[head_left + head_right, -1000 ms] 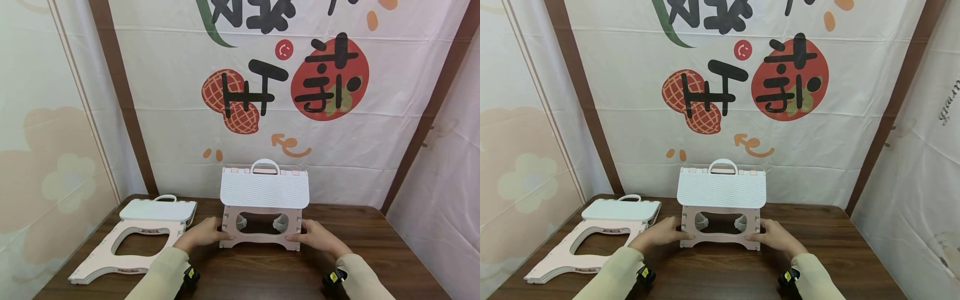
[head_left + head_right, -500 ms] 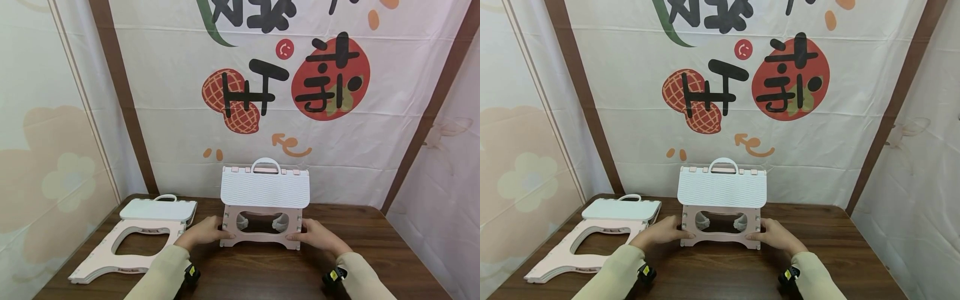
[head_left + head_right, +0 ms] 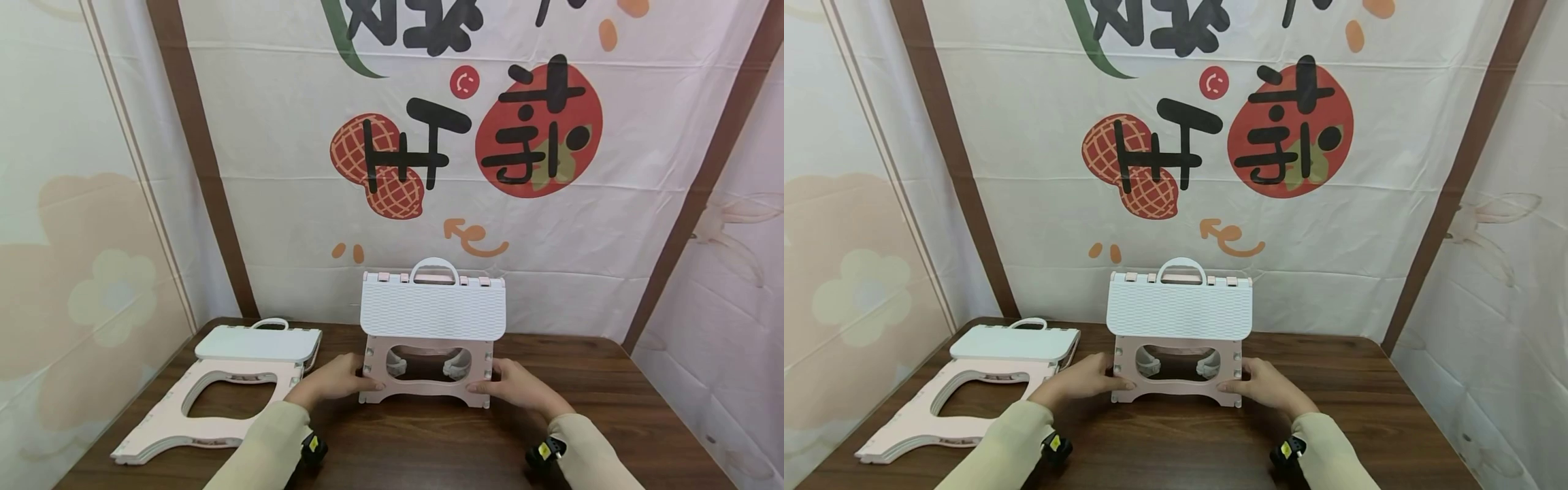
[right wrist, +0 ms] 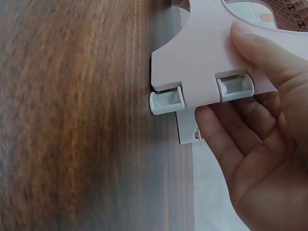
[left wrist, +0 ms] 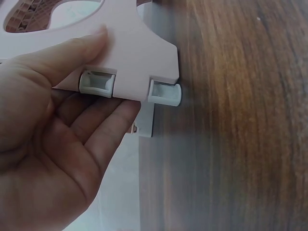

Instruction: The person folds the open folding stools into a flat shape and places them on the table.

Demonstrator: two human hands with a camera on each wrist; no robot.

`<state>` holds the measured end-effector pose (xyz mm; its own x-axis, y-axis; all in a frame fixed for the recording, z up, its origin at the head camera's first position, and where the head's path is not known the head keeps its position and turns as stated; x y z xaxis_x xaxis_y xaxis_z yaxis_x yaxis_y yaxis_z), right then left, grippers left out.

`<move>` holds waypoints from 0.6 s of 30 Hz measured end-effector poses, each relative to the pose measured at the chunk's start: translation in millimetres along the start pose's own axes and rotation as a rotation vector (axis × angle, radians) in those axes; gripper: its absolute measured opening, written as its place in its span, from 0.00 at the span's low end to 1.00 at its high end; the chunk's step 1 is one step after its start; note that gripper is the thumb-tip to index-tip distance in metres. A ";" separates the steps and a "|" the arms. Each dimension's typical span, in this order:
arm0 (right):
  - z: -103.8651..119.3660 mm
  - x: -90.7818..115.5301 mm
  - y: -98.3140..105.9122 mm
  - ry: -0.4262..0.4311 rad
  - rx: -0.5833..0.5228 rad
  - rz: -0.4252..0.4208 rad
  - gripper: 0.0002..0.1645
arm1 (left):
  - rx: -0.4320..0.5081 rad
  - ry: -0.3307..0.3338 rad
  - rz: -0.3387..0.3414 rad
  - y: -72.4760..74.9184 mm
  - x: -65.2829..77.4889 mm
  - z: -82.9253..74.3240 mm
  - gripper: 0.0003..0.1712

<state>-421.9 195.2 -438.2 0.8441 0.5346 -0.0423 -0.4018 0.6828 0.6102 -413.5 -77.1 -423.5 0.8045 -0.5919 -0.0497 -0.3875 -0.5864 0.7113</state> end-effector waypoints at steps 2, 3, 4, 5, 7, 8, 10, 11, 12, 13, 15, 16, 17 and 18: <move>0.0 0.5 -0.4 0.001 -0.007 -0.002 0.24 | -0.003 -0.003 -0.008 0.3 0.8 -1.0 0.14; 0.3 0.8 -0.6 0.003 -0.011 -0.003 0.24 | -0.004 -0.007 -0.012 0.4 1.1 -1.5 0.14; 0.5 0.9 -0.7 0.004 -0.011 -0.004 0.25 | -0.006 -0.010 -0.017 0.6 1.3 -1.9 0.14; 0.8 1.1 -0.7 0.006 -0.009 -0.005 0.25 | -0.006 -0.014 -0.021 0.8 1.6 -2.3 0.13; 1.1 1.8 -0.4 0.001 -0.010 -0.005 0.26 | -0.014 -0.021 -0.029 1.3 1.9 -2.7 0.13; 0.5 2.2 -0.3 -0.005 -0.012 -0.003 0.26 | -0.018 -0.022 -0.031 1.4 2.1 -2.5 0.13; -0.2 3.3 0.3 -0.018 0.000 0.002 0.27 | -0.028 -0.022 -0.034 1.8 2.2 -1.7 0.14; -0.6 4.0 0.7 -0.023 0.008 0.004 0.27 | -0.034 -0.022 -0.035 2.0 2.4 -1.3 0.14; -0.8 4.8 1.4 -0.027 0.015 0.004 0.27 | -0.041 -0.022 -0.036 2.5 2.9 -1.2 0.15; -0.5 5.6 2.2 -0.027 0.026 0.003 0.28 | -0.045 -0.020 -0.038 3.3 3.5 -1.0 0.16; 1.1 7.8 5.0 -0.022 0.045 -0.010 0.29 | -0.049 -0.014 -0.047 6.0 5.3 -0.9 0.19; 1.9 9.0 6.8 -0.019 0.051 -0.019 0.29 | -0.054 -0.010 -0.053 7.9 6.2 -1.0 0.21; 2.9 10.5 9.0 -0.018 0.051 -0.031 0.30 | -0.056 -0.004 -0.064 10.3 7.5 -1.1 0.24; 4.1 11.9 11.4 -0.015 0.051 -0.045 0.31 | -0.057 0.003 -0.076 13.0 8.7 -0.9 0.26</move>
<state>-415.0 207.3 -428.5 0.8664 0.4958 -0.0590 -0.3449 0.6798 0.6472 -411.2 -89.3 -414.1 0.8322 -0.5448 -0.1029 -0.2990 -0.5972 0.7443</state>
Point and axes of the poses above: each hand's wrist, its own x-axis away from the middle knuckle, its own y-axis out of the back of the hand, z = x × y, the point moved 10 cm from there along -x, towards the middle knuckle, and after that the axes turned 3 degrees about z, right-handed, at the moved point
